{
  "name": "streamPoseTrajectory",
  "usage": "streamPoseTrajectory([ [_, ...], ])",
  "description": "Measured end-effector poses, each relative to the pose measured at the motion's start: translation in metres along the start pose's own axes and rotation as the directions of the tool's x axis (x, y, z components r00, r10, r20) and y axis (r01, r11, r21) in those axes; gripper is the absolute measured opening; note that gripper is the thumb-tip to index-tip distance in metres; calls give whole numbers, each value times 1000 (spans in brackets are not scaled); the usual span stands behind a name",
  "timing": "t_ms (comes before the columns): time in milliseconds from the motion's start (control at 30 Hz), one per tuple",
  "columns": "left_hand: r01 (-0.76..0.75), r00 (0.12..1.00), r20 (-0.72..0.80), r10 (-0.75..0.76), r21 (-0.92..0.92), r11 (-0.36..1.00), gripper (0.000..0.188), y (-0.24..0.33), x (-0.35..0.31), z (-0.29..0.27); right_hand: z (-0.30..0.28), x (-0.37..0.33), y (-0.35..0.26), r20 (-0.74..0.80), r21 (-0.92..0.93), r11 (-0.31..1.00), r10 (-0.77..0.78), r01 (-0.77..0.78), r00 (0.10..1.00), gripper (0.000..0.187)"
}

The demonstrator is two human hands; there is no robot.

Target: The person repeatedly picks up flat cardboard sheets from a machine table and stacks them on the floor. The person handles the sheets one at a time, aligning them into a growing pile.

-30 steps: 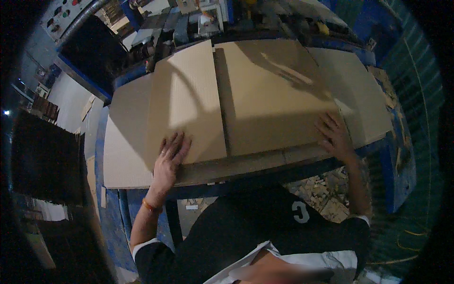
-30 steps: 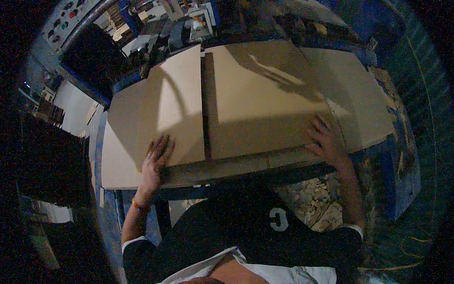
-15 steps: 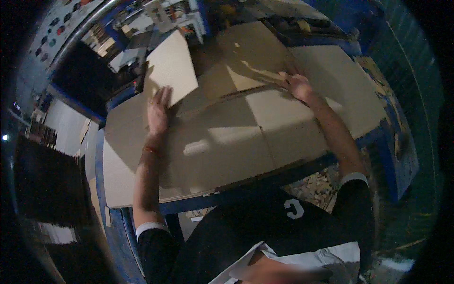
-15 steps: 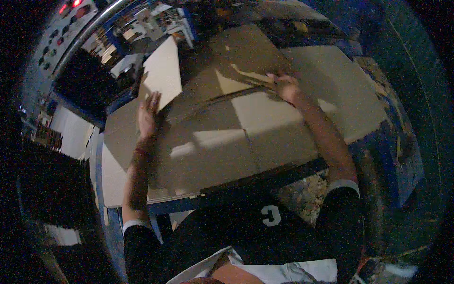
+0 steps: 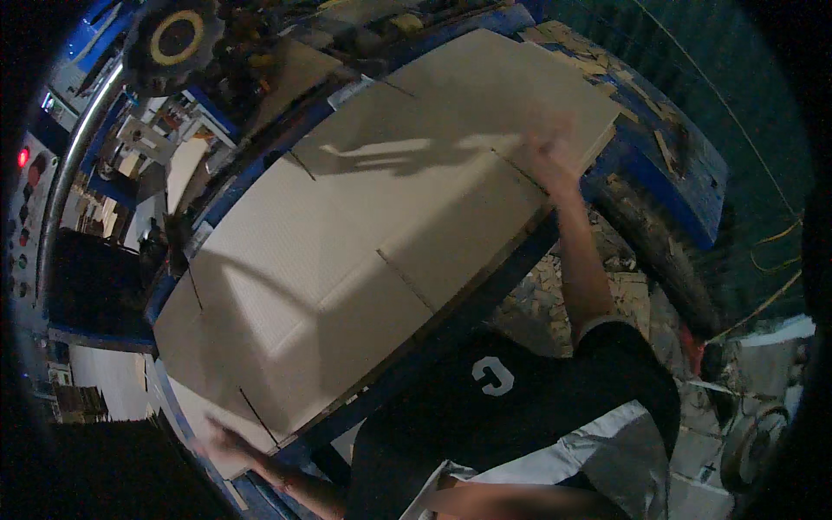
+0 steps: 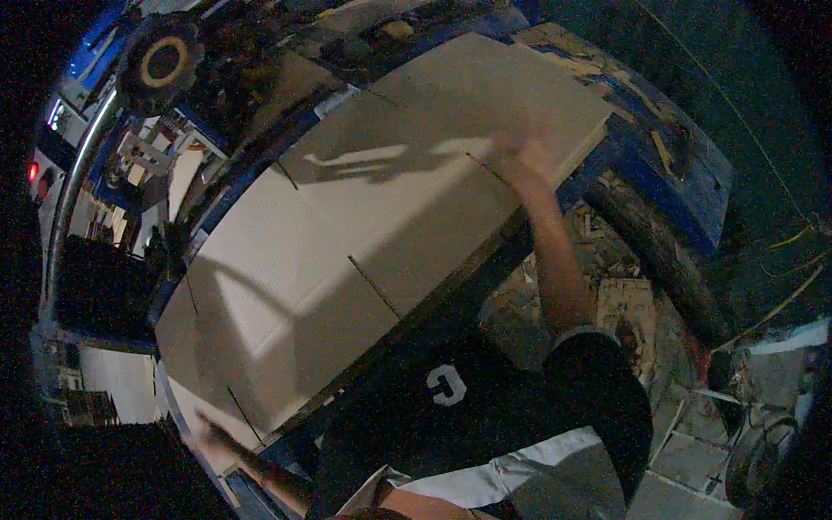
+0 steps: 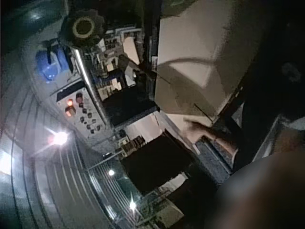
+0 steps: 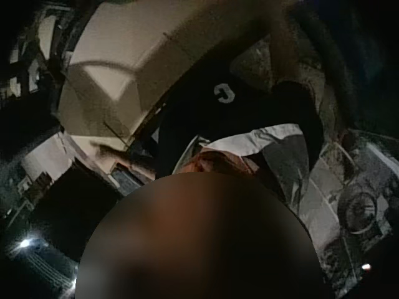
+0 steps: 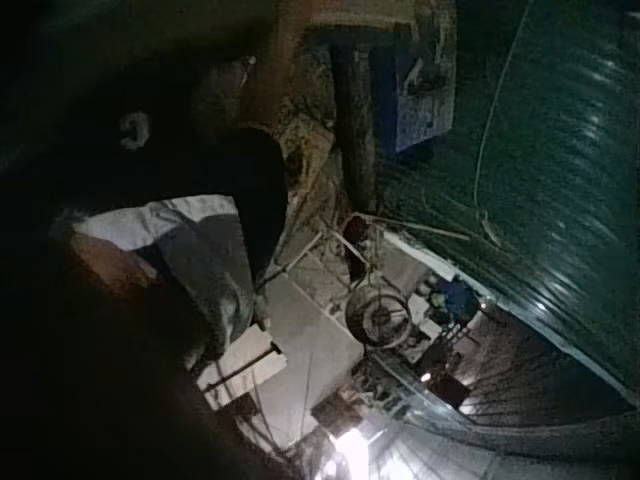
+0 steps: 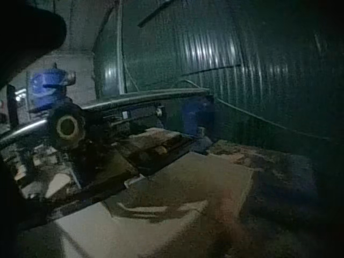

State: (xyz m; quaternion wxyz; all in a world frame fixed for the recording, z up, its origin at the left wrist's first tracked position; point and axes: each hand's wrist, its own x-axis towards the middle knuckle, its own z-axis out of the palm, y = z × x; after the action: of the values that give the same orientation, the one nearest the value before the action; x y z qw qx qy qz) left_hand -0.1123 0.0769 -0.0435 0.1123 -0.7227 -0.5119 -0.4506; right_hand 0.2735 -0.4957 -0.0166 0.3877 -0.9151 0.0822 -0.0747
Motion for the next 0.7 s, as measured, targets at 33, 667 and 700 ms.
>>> streamPoseTrajectory([
  [33, 153, 988, -11, -154, 197, 968, 62, -32, -6, -6, -7, -1, 21, -255, -95, 995, -60, 37, 965, 73],
  [667, 202, 916, -133, -379, -663, 721, 70, 6, 52, -80, 0, 57, 64, -682, 583, 613, 12, 534, 731, 40],
  [700, 231, 883, -81, -461, -782, 579, 62, -3, 56, -78, -4, 65, 64, -739, 596, 425, -42, 681, 673, 39],
])
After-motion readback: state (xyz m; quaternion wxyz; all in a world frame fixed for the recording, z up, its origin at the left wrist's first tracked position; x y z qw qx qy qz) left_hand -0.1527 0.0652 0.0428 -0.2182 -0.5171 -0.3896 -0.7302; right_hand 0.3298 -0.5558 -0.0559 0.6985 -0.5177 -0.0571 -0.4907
